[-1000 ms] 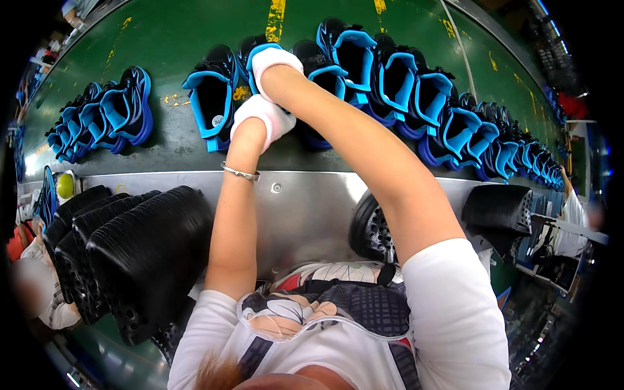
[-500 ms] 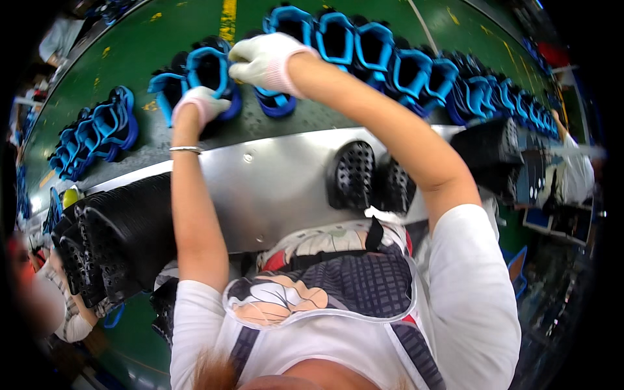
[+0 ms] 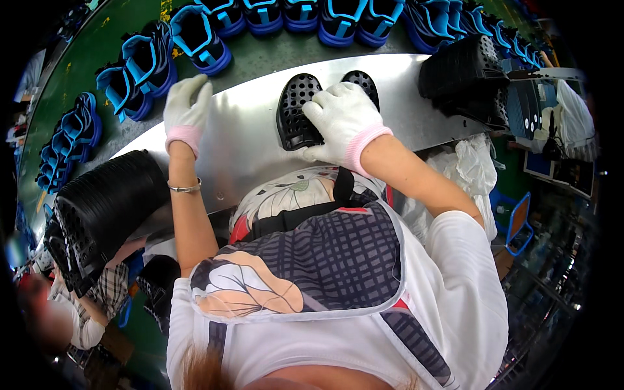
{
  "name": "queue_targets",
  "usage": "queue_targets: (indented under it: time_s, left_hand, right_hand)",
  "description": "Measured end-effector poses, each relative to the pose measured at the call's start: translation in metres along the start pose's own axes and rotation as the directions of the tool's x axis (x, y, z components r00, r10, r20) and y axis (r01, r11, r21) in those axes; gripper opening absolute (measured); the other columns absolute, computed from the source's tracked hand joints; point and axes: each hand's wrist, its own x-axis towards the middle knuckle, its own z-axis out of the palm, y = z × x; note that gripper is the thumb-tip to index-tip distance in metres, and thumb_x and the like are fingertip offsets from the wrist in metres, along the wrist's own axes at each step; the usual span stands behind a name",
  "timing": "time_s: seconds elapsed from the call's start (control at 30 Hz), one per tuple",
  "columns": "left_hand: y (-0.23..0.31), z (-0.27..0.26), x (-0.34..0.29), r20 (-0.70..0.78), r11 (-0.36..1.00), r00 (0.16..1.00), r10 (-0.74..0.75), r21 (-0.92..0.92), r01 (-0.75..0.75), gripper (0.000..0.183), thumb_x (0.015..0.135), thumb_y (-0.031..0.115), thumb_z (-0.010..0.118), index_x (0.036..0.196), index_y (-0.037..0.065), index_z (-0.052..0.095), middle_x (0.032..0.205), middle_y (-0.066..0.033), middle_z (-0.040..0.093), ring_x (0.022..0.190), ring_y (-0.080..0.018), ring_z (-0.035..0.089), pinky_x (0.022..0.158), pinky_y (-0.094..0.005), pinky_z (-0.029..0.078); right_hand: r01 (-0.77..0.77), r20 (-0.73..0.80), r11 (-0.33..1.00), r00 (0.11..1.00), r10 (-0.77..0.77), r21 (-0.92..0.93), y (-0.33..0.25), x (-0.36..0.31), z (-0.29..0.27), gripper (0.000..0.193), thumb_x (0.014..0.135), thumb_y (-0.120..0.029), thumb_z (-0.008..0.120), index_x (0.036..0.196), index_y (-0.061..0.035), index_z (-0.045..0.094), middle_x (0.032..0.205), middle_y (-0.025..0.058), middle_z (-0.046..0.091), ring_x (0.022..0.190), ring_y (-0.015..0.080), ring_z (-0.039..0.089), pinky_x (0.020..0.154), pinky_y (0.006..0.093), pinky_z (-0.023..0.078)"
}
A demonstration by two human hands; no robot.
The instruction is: The person puts on gloves and then repeatedly picks up black shoe soles from a stack and inserts them into blue and black shoe uppers on a conveyor belt. The person handles the components one at a time and places the assembled shoes back on the line.
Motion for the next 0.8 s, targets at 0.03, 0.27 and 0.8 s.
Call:
queue_targets:
  time_s: [0.03,0.27,0.8]
  left_hand:
    - [-0.001,0.003,-0.005,0.047,1.000,0.999,0.017,0.019,-0.018,0.028,0.087,0.028,0.064,0.105,0.008,0.072,0.115,-0.0153,0.062,0.107,-0.0314,0.060,0.095,-0.0367,0.046]
    - [0.003,0.007,-0.018,0.215,0.999,0.976,-0.035,0.004,0.035,0.030,0.087,0.029,0.062,0.108,0.008,0.071,0.118,-0.0159,0.062,0.108,-0.0333,0.059,0.095,-0.0375,0.047]
    - [0.053,-0.007,-0.032,0.555,-0.278,0.827,0.086,-0.784,0.555,0.054,0.101,0.040,0.044,0.136,-0.001,0.043,0.117,-0.0215,0.062,0.102,-0.0297,0.065,0.088,-0.0402,0.055]
  right_hand:
    - [-0.008,-0.004,1.000,1.000,0.008,0.000,0.001,-0.001,0.005,0.056,0.065,-0.040,0.078,0.106,-0.0049,0.063,0.107,0.0128,0.063,0.106,0.0300,0.058,0.098,0.0415,0.043]
    - [-0.039,-0.009,0.999,0.999,0.039,0.018,0.003,0.007,0.019,0.047,0.066,-0.036,0.078,0.098,-0.0057,0.064,0.098,0.0117,0.064,0.102,0.0297,0.058,0.096,0.0408,0.043]
    - [0.211,-0.217,0.794,0.971,-0.101,0.570,-0.025,0.021,-0.041,0.047,0.079,-0.025,0.073,0.117,-0.0034,0.058,0.109,0.0167,0.061,0.099,0.0348,0.060,0.086,0.0405,0.050]
